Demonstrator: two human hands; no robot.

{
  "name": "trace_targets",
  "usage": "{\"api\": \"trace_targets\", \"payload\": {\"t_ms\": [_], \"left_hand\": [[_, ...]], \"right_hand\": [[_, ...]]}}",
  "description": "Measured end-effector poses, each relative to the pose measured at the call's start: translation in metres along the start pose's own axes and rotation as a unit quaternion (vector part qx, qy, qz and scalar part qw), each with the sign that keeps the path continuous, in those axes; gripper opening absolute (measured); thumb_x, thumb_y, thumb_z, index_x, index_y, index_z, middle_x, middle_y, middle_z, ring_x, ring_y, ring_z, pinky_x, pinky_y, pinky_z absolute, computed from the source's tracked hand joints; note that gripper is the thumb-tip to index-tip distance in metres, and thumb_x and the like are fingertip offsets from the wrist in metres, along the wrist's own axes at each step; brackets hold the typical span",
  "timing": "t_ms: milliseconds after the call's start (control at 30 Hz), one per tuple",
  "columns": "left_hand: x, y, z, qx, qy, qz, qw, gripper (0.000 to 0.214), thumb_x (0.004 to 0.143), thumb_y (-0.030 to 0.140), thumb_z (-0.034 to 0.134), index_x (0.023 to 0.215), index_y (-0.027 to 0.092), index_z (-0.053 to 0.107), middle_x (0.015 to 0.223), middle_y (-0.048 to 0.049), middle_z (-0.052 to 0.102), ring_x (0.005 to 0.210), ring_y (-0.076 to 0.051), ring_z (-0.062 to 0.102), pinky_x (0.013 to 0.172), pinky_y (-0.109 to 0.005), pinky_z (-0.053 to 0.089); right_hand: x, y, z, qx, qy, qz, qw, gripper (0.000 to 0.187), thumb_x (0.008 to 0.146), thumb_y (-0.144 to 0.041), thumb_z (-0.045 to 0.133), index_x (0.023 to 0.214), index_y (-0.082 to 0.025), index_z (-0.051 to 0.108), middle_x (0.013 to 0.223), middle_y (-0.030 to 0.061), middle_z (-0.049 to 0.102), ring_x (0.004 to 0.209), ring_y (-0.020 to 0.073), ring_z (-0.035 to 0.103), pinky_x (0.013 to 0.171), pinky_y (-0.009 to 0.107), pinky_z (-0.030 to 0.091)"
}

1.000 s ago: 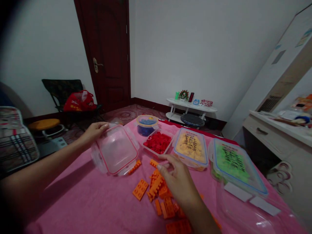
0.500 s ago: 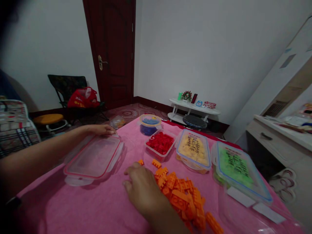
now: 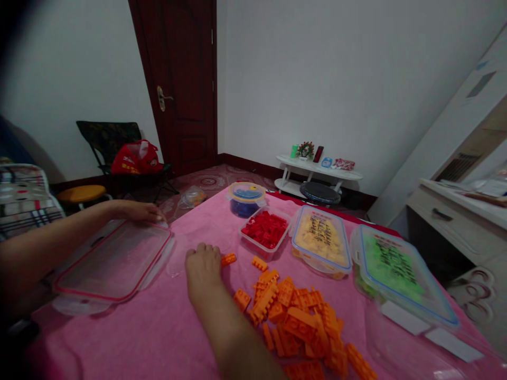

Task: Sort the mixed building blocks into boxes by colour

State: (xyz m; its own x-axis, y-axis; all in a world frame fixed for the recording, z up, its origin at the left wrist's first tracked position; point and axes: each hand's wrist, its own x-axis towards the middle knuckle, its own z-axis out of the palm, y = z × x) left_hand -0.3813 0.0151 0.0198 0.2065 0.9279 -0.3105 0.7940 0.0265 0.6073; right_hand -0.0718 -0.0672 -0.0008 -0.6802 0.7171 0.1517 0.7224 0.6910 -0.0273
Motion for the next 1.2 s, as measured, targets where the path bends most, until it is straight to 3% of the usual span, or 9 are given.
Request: {"api": "trace_targets", "payload": {"t_ms": [100, 200, 267, 433, 600, 733, 867, 1033, 1200], "left_hand": [[0.012, -0.001, 0.006, -0.051, -0.082, -0.025, 0.995, 0.046, 0.062, 0.052, 0.064, 0.083, 0.011, 0.070, 0.057, -0.0020, 0.052, 0.047, -0.010, 0.038, 0.044, -0.020, 0.030], [0.027, 0.009, 0.010, -0.067, -0.085, -0.015, 0.994, 0.047, 0.060, 0.052, 0.066, 0.084, 0.012, 0.070, 0.050, 0.0010, 0.042, 0.043, -0.009, 0.031, 0.040, -0.019, 0.024], [0.034, 0.018, 0.011, -0.069, -0.094, -0.009, 0.993, 0.047, 0.058, 0.052, 0.069, 0.085, 0.013, 0.070, 0.049, 0.0015, 0.040, 0.042, -0.009, 0.030, 0.039, -0.019, 0.024], [0.034, 0.032, 0.007, -0.085, -0.116, 0.002, 0.990, 0.044, 0.059, 0.050, 0.070, 0.083, 0.013, 0.070, 0.049, 0.0007, 0.042, 0.042, -0.009, 0.030, 0.039, -0.019, 0.023], [0.011, 0.029, -0.001, -0.096, -0.104, -0.001, 0.990, 0.043, 0.062, 0.048, 0.068, 0.085, 0.011, 0.070, 0.052, -0.0003, 0.045, 0.044, -0.009, 0.032, 0.041, -0.020, 0.024], [-0.005, 0.012, -0.009, -0.113, -0.076, -0.027, 0.990, 0.045, 0.061, 0.047, 0.069, 0.086, 0.010, 0.070, 0.052, -0.0008, 0.046, 0.043, -0.009, 0.033, 0.041, -0.020, 0.025], [0.002, 0.009, -0.005, -0.121, -0.075, -0.017, 0.990, 0.046, 0.063, 0.049, 0.068, 0.088, 0.011, 0.070, 0.051, 0.0001, 0.044, 0.042, -0.008, 0.032, 0.040, -0.020, 0.023], [0.037, 0.049, 0.021, -0.149, -0.102, 0.068, 0.981, 0.041, 0.063, 0.045, 0.070, 0.088, 0.011, 0.070, 0.049, 0.0023, 0.042, 0.043, -0.008, 0.033, 0.041, -0.019, 0.026], [0.067, 0.077, 0.045, -0.123, -0.115, 0.136, 0.976, 0.035, 0.061, 0.039, 0.073, 0.081, 0.011, 0.072, 0.055, 0.0004, 0.056, 0.049, -0.008, 0.041, 0.046, -0.017, 0.031]], "right_hand": [[-0.010, 0.013, -0.019, -0.022, 0.011, 0.017, 1.000, 0.024, 0.086, -0.007, 0.039, 0.095, -0.017, 0.059, 0.093, 0.0087, 0.060, 0.087, 0.0211, 0.057, 0.075, 0.036, 0.043], [-0.019, 0.030, -0.042, -0.033, 0.032, 0.081, 0.996, 0.028, 0.085, -0.002, 0.037, 0.097, -0.017, 0.057, 0.097, 0.0086, 0.058, 0.081, 0.0181, 0.057, 0.063, 0.029, 0.042], [-0.021, 0.036, -0.049, -0.025, 0.047, 0.088, 0.995, 0.029, 0.084, -0.001, 0.037, 0.099, -0.018, 0.056, 0.100, 0.0078, 0.057, 0.081, 0.0161, 0.057, 0.061, 0.026, 0.041], [-0.016, 0.017, -0.026, 0.033, 0.012, -0.016, 0.999, 0.031, 0.080, -0.003, 0.045, 0.103, -0.021, 0.056, 0.100, 0.0060, 0.058, 0.090, 0.0194, 0.057, 0.068, 0.028, 0.042], [-0.010, 0.003, -0.003, 0.041, -0.036, -0.059, 0.997, 0.028, 0.083, -0.002, 0.038, 0.092, -0.020, 0.057, 0.095, 0.0055, 0.061, 0.081, 0.0191, 0.059, 0.062, 0.028, 0.039], [-0.020, 0.023, -0.015, 0.059, 0.028, -0.037, 0.997, 0.036, 0.076, 0.005, 0.033, 0.091, -0.020, 0.053, 0.094, 0.0043, 0.060, 0.080, 0.0170, 0.056, 0.063, 0.026, 0.037], [-0.032, 0.050, -0.029, 0.179, 0.122, -0.018, 0.976, 0.031, 0.076, 0.003, 0.034, 0.090, -0.020, 0.049, 0.091, 0.0031, 0.056, 0.077, 0.0150, 0.052, 0.066, 0.025, 0.037], [-0.045, 0.065, -0.034, 0.275, 0.168, -0.053, 0.945, 0.023, 0.080, -0.001, 0.033, 0.084, -0.019, 0.047, 0.086, 0.0040, 0.053, 0.078, 0.0149, 0.050, 0.072, 0.025, 0.039], [-0.061, 0.073, -0.053, 0.287, 0.219, -0.082, 0.929, 0.022, 0.083, -0.002, 0.033, 0.084, -0.020, 0.046, 0.086, 0.0050, 0.051, 0.081, 0.0150, 0.050, 0.075, 0.026, 0.041]]}}
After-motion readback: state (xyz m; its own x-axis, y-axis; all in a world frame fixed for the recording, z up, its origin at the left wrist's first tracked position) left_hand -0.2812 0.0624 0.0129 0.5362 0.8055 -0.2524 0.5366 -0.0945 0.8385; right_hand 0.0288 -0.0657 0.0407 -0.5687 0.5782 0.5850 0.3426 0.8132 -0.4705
